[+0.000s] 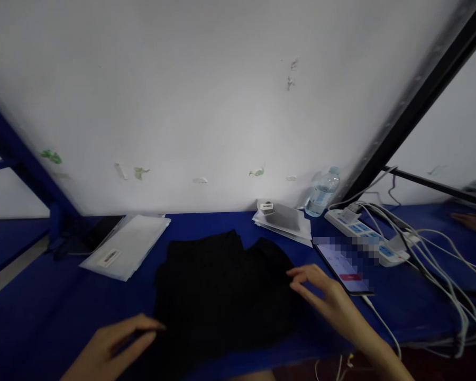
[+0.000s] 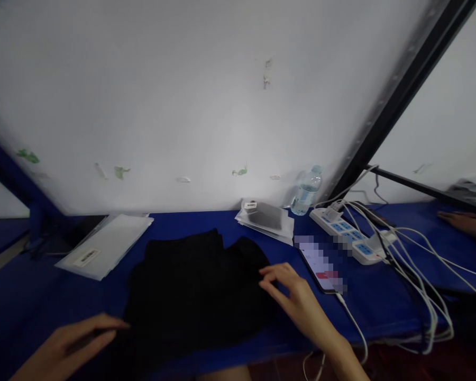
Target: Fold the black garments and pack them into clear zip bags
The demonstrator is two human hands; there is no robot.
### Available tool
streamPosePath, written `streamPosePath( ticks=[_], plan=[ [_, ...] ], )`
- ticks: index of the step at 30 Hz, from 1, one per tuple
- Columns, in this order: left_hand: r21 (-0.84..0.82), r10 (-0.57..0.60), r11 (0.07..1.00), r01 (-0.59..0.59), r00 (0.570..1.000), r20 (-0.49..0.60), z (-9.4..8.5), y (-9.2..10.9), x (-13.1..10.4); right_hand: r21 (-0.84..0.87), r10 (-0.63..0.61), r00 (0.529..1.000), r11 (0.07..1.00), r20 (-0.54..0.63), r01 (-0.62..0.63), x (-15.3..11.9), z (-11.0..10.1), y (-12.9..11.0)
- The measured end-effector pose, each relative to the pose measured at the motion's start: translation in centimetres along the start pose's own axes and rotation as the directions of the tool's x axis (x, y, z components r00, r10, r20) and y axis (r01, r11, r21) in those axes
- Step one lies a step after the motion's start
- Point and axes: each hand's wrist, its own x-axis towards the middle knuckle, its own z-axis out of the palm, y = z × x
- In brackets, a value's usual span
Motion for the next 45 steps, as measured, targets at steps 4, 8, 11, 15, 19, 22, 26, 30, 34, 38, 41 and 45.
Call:
streamPosePath(
  ticks=[4, 8, 11, 15, 19, 22, 26, 30, 34, 38, 41, 45],
  plan=[
    [0.063, -0.019, 0.997, 0.035, 0.972, -0.236, -1.8, 0.3, 5.9, -0.059, -0.05, 0.983, 0.997, -0.176, 0.04, 5.8, 1.0, 0.9],
    [0.192, -0.028, 0.977, 0.097, 0.943, -0.331, -1.3, -1.5, 9.8, -0.147, -0.002, 0.987, 0.989, -0.162, -0.022, 9.1, 2.6, 2.6],
    [0.221, 0.008, 0.973, 0.071, 0.942, -0.336, -0.6, -2.6, 10.0, -0.144, 0.04, 0.987, 0.988, -0.154, -0.063, 8.3, 3.0, 3.3],
    [0.198, 0.005, 0.979, 0.055, 0.957, -0.29, -0.6, -3.0, 9.4, -0.151, 0.11, 0.991, 0.981, -0.074, -0.12, 5.9, 3.0, 3.6],
    [0.228, 0.039, 0.973, 0.028, 0.958, -0.283, -0.8, -2.9, 9.6, -0.237, 0.087, 0.981, 0.963, -0.171, -0.127, 5.0, 3.6, 3.8],
    [0.216, 0.041, 0.976, 0.015, 0.967, -0.252, -0.9, -2.9, 9.7, -0.254, 0.003, 0.978, 0.966, -0.206, -0.056, 5.3, 3.9, 3.4],
    [0.229, 0.037, 0.973, 0.014, 0.976, -0.215, -0.8, -2.9, 9.6, -0.279, -0.011, 0.998, 0.96, -0.057, -0.005, 5.9, 4.1, 2.8],
    [0.208, 0.066, 0.978, -0.02, 0.974, -0.217, -0.6, -2.8, 9.3, -0.298, 0.078, 0.995, 0.95, -0.056, -0.092, 6.3, 4.2, 3.2],
    [0.14, 0.075, 0.989, -0.039, 0.962, -0.264, -0.5, -1.8, 8.9, -0.227, 0.112, 0.993, 0.967, -0.038, -0.117, 6.3, 3.5, 3.3],
    [0.048, 0.056, 0.998, -0.043, 0.95, -0.307, -0.3, -0.2, 9.1, -0.018, 0.127, 0.989, 0.991, -0.079, -0.129, 6.2, 2.1, 2.9],
    [-0.036, -0.001, 0.999, -0.01, 0.957, -0.29, 0.3, 0.4, 9.8, 0.045, 0.208, 0.963, 0.978, -0.173, -0.203, 6.3, 1.4, 3.2],
    [-0.079, -0.093, 0.994, 0.075, 0.963, -0.254, 1.5, 0.0, 10.5, -0.053, 0.316, 0.929, 0.942, -0.191, -0.331, 6.1, 1.7, 4.8]
  ],
)
